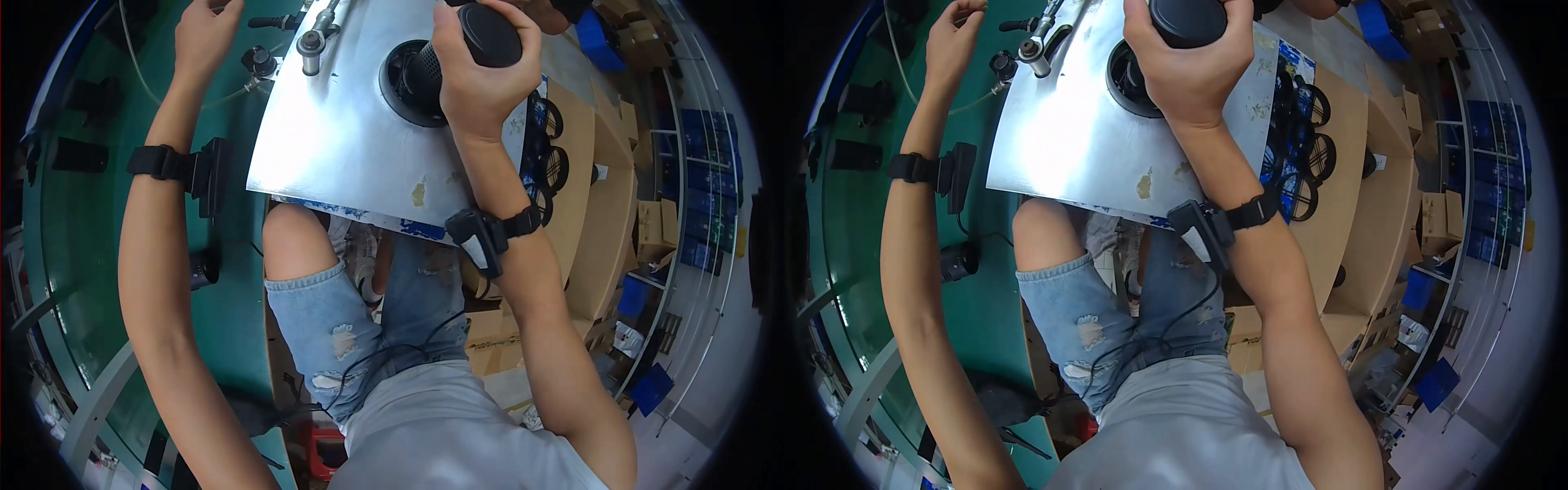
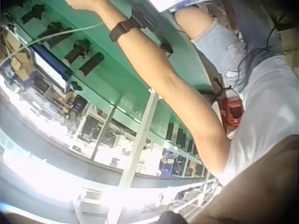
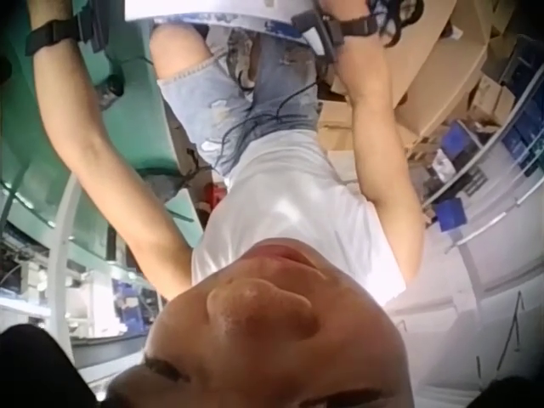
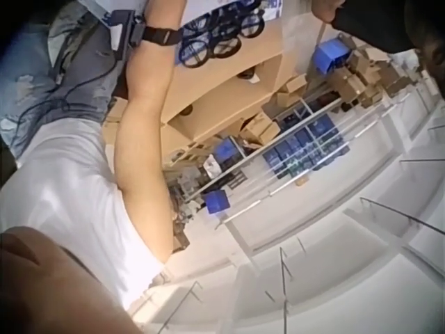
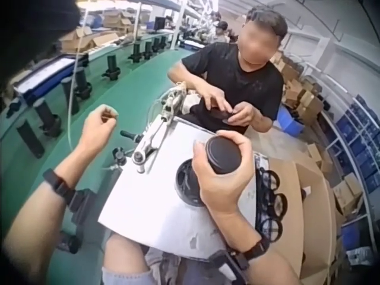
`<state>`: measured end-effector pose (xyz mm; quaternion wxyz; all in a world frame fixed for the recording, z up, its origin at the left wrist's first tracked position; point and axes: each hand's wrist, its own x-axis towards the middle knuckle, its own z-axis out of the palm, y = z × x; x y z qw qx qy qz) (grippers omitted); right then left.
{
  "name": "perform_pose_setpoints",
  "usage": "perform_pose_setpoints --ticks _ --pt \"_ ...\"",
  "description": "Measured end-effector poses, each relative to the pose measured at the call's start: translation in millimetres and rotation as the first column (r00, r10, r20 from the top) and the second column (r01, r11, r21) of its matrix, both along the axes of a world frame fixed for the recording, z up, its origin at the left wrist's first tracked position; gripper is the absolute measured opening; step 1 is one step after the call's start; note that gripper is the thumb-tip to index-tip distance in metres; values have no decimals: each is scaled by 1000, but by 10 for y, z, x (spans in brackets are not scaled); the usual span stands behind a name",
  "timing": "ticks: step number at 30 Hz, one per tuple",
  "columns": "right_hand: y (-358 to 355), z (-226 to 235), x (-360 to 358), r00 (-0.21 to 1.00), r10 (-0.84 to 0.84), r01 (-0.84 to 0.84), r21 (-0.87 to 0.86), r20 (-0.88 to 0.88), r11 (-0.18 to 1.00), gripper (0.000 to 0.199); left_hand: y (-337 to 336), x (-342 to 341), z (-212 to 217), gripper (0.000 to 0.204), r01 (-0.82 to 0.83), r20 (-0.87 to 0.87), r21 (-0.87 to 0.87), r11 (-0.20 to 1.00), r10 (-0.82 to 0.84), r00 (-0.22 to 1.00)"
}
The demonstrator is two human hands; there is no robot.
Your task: The person picks up a handheld vacuum, places it into a machine to press it down, and then removes it to repeat the process with another vacuum.
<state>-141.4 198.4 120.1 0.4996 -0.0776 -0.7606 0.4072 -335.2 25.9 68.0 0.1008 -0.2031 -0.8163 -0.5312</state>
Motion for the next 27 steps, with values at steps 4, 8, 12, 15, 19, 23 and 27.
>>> perform_pose_setpoints --ticks 4,8,12,15,19,23,27 --pt "106 -10 44 998 59 -60 38 35 997 34 -5 -36 4 16 5 -21 19 1000 -5 1000" --pt "498 -167 -123 551 757 -799 39 -351 599 39 80 -16 61 17 27 -32 23 999 -27 999" --pt "612 41 19 619 779 -723 -317 97 614 45 95 -75 107 19 5 -17 -58 998 -6 1000" --pt "703 52 -73 451 891 -821 -367 55 438 48 49 -248 33 20 -22 -36 -99 995 18 999" --pt "778 4 -140 312 949 -876 -375 36 303 45 57 -232 -18 22 9 -3 -102 995 -9 1000" --pt "797 -120 -36 415 900 -879 -199 132 434 47 99 -227 -78 26 -8 -34 -134 991 3 999" --pt "663 -133 -32 620 773 -743 -215 135 634 48 -98 -578 -426 43 44 -69 -392 919 -77 995"
